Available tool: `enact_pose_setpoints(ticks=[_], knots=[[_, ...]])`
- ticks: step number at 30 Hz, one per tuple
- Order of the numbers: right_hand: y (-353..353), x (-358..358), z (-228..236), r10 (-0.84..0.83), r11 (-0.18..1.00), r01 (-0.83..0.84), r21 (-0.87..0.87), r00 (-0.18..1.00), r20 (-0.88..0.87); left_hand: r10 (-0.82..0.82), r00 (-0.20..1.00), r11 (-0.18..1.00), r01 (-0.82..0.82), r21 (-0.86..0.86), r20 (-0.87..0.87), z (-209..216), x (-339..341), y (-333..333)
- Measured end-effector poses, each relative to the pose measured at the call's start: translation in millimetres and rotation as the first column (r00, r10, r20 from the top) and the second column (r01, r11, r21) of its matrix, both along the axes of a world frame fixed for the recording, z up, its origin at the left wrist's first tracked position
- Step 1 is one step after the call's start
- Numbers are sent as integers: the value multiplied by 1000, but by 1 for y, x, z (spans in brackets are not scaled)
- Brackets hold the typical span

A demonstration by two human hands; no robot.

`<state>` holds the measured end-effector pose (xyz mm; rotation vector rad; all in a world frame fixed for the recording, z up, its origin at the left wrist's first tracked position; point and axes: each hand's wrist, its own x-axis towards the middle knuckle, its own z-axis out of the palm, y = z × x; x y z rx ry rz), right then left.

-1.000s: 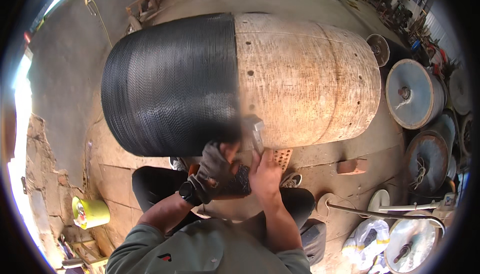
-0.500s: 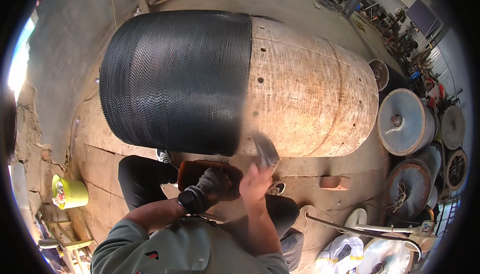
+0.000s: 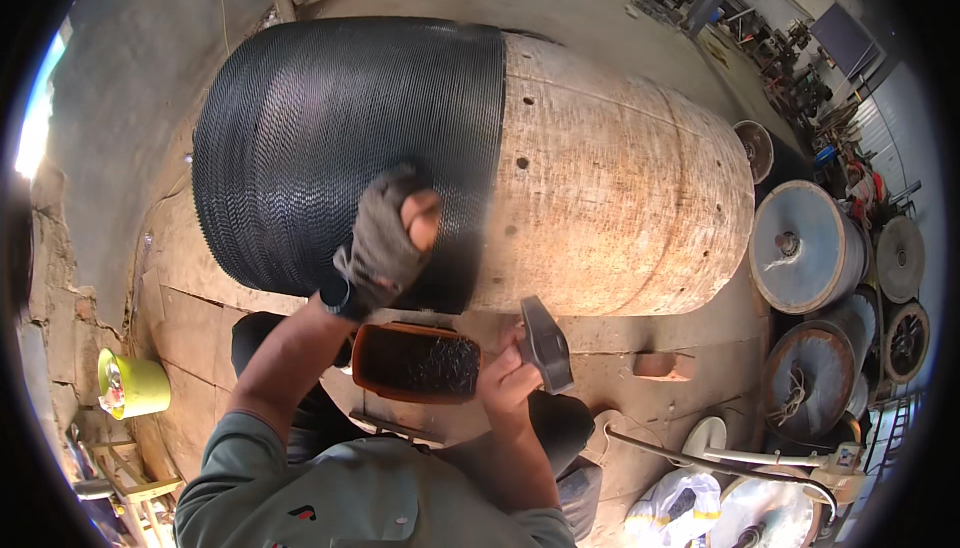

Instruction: The person assembles a circular metal wheel by placing a central hub and inserting wooden sticks as spokes. They then move to a large cylindrical object and hammer nails into its surface using a hammer.

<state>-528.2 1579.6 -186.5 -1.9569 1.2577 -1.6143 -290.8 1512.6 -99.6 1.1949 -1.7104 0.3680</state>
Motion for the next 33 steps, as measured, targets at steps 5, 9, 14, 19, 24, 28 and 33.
enact_pose_setpoints(ticks=[5,9,14,19,24,28,33], knots=[[1,-1,8,-58,986,76,151,992,-116,38,942,977,35,-211,332,1,22,-32],[0,-2,11,-31,989,17,-149,995,-94,64,956,984,-13,-175,287,-4,15,-28],[2,0,16,-60,997,68,48,987,-151,60,944,967,27,-254,326,1,17,-31],[-3,2,22,-137,976,99,-194,972,-192,39,942,988,13,-154,333,-4,16,-24],[6,2,27,-43,996,46,72,998,-42,84,944,996,-73,-44,320,-6,15,-26],[3,-4,30,-177,965,83,-247,905,-387,145,940,974,-80,-212,310,-3,15,-32],[3,-7,30,-51,986,60,157,997,-60,185,928,974,-129,-187,325,-3,13,-35]])
